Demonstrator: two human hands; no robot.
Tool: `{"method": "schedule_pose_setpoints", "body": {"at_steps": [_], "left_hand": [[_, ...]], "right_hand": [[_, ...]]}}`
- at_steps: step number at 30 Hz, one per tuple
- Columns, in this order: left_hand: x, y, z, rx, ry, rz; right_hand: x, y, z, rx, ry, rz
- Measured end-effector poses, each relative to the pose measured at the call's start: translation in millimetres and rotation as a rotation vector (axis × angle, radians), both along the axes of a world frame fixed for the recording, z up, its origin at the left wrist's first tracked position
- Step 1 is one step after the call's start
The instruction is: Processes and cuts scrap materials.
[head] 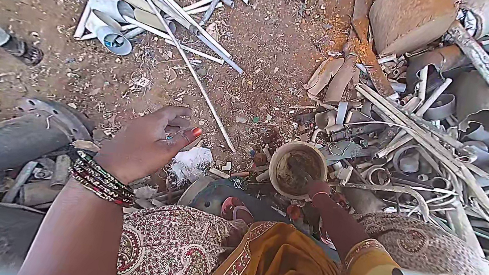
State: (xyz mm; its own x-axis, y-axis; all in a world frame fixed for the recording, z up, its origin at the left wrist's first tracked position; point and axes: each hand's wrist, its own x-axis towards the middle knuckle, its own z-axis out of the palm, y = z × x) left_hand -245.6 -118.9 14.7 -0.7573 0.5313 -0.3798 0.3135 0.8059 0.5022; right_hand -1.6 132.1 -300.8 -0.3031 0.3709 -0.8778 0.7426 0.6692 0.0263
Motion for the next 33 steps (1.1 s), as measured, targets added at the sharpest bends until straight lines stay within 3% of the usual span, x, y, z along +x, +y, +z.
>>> {"method": "schedule_pose_setpoints", "body": {"at_steps": [3,5,12,17,25,31,33], "left_hand": [[-4,0,0,0.017,0.001,-0.021],[-7,-5,0,0.024,-0.005,-0.006],[-17,-32,1,0.074,0.024,0.066],[-16,-36,2,0.066,0.020,0.054],[-10,-17,7,0.044,0.021,0.021],[-5,-13,1,0.034,0.010,-0.022],[-2,-13,1,0.025,-0.013,-0.008]], "right_hand": [[7,-19,-2,-0.051,0.008,-0.199],[16,-33,4,-0.025,-0.014,-0.229],[17,-19,2,0.051,-0.063,0.055],[9,-3,0,0.040,-0.089,0.103],[-10,-21,-14,-0.100,0.022,-0.325],[-10,2,-2,0.092,0.010,0.154],[-17,11,6,0.069,-0.004,0.172]]}}
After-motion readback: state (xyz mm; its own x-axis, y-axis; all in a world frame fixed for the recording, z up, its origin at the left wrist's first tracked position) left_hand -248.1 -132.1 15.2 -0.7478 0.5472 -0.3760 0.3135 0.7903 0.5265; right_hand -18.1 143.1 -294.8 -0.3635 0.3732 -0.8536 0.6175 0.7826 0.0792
